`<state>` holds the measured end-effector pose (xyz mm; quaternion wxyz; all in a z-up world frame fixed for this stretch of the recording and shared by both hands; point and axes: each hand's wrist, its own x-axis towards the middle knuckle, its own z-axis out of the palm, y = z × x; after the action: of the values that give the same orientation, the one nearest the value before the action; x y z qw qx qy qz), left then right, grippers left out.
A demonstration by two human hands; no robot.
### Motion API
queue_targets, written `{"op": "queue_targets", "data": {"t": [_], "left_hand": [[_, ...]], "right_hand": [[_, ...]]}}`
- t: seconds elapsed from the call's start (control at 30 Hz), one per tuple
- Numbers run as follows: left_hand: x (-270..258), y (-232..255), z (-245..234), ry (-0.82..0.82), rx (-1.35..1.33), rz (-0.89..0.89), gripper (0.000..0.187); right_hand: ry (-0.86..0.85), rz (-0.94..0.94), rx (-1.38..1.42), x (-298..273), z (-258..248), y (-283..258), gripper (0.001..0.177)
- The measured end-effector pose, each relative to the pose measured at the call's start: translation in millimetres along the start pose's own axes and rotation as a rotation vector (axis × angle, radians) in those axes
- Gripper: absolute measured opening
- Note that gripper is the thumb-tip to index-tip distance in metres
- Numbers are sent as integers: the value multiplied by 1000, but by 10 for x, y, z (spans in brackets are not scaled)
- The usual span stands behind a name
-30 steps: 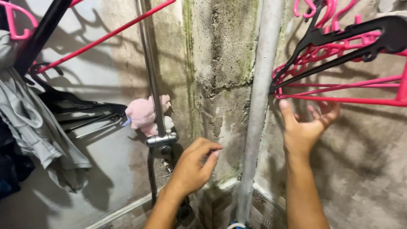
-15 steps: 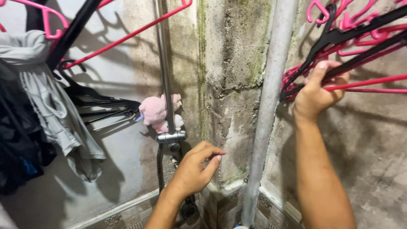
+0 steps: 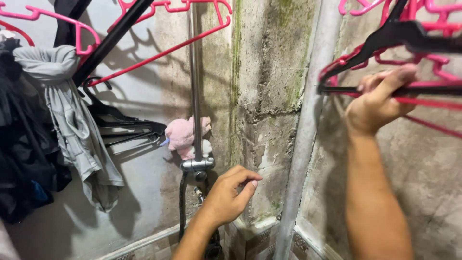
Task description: Hang several pieces of wet or clean clothing from a laundry basket onto plastic hangers in a bathroom setting.
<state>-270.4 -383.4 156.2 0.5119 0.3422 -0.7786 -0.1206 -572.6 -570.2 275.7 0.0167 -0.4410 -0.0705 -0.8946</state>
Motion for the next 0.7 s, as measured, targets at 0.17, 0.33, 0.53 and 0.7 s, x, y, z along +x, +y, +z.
{"op": "queue_targets", "data": {"t": [0.17,0.33,0.53,0.7], "left_hand": [[77,37,23,60,-52,-21,17],[46,28,-23,40,-61,-30,17],[19,-30,-62,-21,-55,-152,19],[138,-187,-61,44,36,-157,21]], "right_hand": [[17,2,121,-130,238,-48,39],[40,103,295,-37,378,24,41],[21,216,393,-78,402,117,42],[180,517,649,-273,253,64,45]]}}
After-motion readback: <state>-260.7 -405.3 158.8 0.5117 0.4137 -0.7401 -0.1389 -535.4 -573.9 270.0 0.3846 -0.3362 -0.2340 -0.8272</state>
